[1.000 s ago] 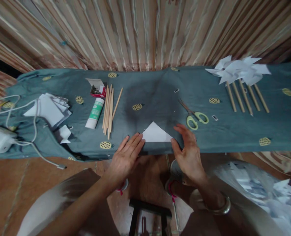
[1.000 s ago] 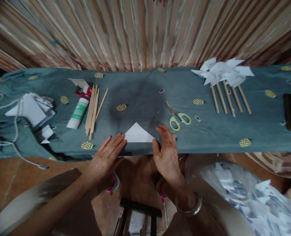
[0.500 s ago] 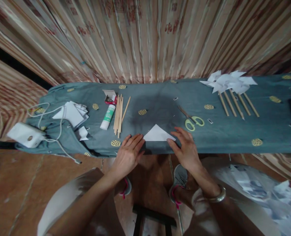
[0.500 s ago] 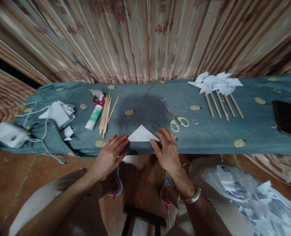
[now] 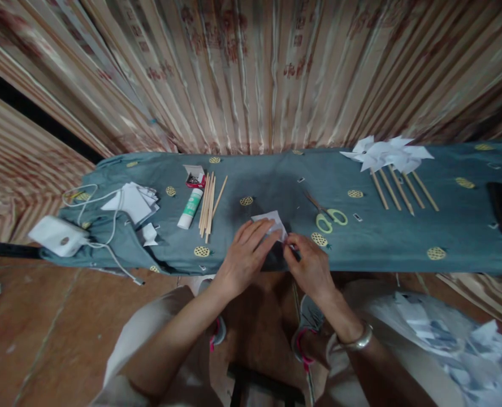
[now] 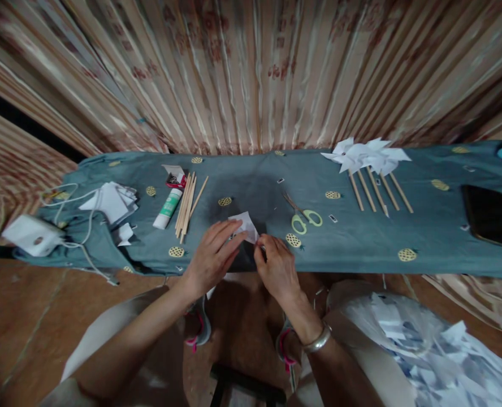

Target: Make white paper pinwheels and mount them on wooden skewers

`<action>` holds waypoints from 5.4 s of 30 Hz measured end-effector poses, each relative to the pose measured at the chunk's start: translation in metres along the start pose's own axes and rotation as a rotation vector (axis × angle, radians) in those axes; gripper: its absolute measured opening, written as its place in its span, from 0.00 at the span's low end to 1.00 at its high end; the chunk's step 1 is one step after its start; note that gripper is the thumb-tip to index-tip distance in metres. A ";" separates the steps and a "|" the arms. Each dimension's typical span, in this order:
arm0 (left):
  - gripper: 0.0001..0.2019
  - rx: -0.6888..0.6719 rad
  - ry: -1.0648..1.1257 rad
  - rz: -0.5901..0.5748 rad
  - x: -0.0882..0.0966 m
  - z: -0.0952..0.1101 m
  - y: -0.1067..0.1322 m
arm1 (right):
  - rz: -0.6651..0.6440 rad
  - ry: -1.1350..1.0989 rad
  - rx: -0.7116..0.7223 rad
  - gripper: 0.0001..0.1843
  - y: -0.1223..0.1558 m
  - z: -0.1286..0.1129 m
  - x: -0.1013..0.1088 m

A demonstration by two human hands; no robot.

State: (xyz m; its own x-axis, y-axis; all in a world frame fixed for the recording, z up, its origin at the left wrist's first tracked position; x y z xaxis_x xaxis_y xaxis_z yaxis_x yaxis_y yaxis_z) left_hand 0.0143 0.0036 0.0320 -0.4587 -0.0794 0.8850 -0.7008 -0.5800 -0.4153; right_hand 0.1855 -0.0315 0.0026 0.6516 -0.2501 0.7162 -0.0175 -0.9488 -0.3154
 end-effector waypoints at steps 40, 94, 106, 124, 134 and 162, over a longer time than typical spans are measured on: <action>0.11 0.244 0.246 -0.223 -0.018 -0.012 0.017 | -0.197 -0.131 -0.094 0.11 -0.005 0.025 0.022; 0.31 0.081 -0.009 -0.451 -0.039 0.012 0.017 | -0.142 -0.050 -0.233 0.11 -0.026 0.024 0.003; 0.33 0.085 0.004 -0.464 -0.039 0.012 0.018 | -0.124 -0.013 -0.206 0.11 -0.026 0.023 0.003; 0.31 0.080 -0.027 -0.465 -0.034 0.010 0.024 | -0.033 0.070 -0.052 0.18 0.001 0.026 -0.004; 0.27 0.148 -0.011 -0.416 -0.012 -0.010 0.062 | -0.036 -0.004 -0.159 0.18 0.001 0.036 0.011; 0.19 0.581 0.585 0.091 0.006 -0.009 0.023 | 0.077 -0.686 -0.449 0.23 -0.040 0.026 0.013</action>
State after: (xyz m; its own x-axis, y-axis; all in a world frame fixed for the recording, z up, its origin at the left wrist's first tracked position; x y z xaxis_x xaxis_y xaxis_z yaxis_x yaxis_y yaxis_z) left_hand -0.0100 -0.0028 0.0258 -0.8224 0.1957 0.5342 -0.3274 -0.9307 -0.1631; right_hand 0.2142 0.0083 0.0085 0.9522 -0.2823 0.1168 -0.2880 -0.9570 0.0351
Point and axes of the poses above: each hand's wrist, its own y-axis away from the middle knuckle, its own x-axis out of the back of the hand, z = x × y, the point moved 1 cm from there along -y, towards the middle knuckle, and after that the axes turned 5 degrees about -z, right-handed, at the moved point
